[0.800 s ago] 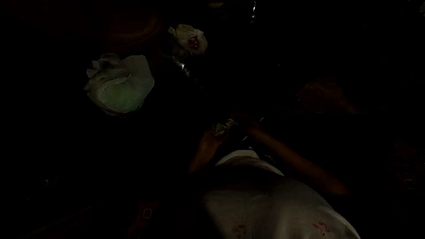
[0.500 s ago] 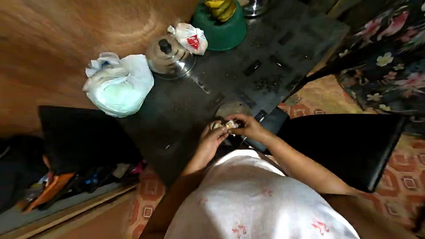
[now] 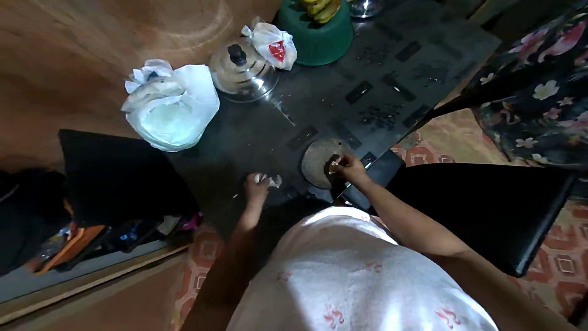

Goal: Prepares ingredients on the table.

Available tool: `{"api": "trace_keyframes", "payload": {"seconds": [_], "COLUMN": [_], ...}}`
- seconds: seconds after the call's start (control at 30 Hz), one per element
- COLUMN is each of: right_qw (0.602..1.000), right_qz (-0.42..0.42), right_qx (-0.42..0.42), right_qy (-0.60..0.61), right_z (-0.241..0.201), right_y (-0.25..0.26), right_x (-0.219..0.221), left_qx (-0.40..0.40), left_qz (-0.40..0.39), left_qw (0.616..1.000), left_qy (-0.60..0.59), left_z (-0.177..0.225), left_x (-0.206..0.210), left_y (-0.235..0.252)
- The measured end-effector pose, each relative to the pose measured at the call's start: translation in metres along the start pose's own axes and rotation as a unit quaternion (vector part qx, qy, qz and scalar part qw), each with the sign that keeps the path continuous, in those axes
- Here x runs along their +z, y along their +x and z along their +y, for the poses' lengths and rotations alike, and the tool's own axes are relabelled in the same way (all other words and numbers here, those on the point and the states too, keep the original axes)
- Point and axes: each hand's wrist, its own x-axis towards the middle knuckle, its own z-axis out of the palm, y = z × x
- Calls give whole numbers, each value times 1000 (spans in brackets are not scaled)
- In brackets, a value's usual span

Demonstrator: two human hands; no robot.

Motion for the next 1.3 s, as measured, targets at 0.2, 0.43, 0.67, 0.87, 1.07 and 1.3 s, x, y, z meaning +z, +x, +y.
{"api": "trace_keyframes", "payload": {"seconds": [0.2, 0.43, 0.67, 0.87, 1.07, 1.3], "right_qw": [991, 992, 1000, 999, 954, 880], "right_qz": [4, 13, -11, -27, -243, -235], "right_qx": [-27, -22, -2, 35, -45, -130], "right_qy": [-131, -125, -12, -4, -168, -391], "right_z": [6, 16, 31, 42, 36, -21], "right_y": [6, 0, -5, -26, -56, -41], "right_x": [6, -3, -19, -28, 8, 82], "left_qx": [33, 152, 335, 256, 265, 115], "left_qz": [41, 131, -122, -214, -262, -131], "left_qw": [986, 965, 917, 906, 906, 977], "left_qy": [157, 166, 177, 259, 199, -124], "left_z": [-19, -11, 62, 99, 91, 55], "left_x": [-6, 1, 85, 144, 143, 49], "left_y": [14, -9, -32, -33, -31, -29]}}
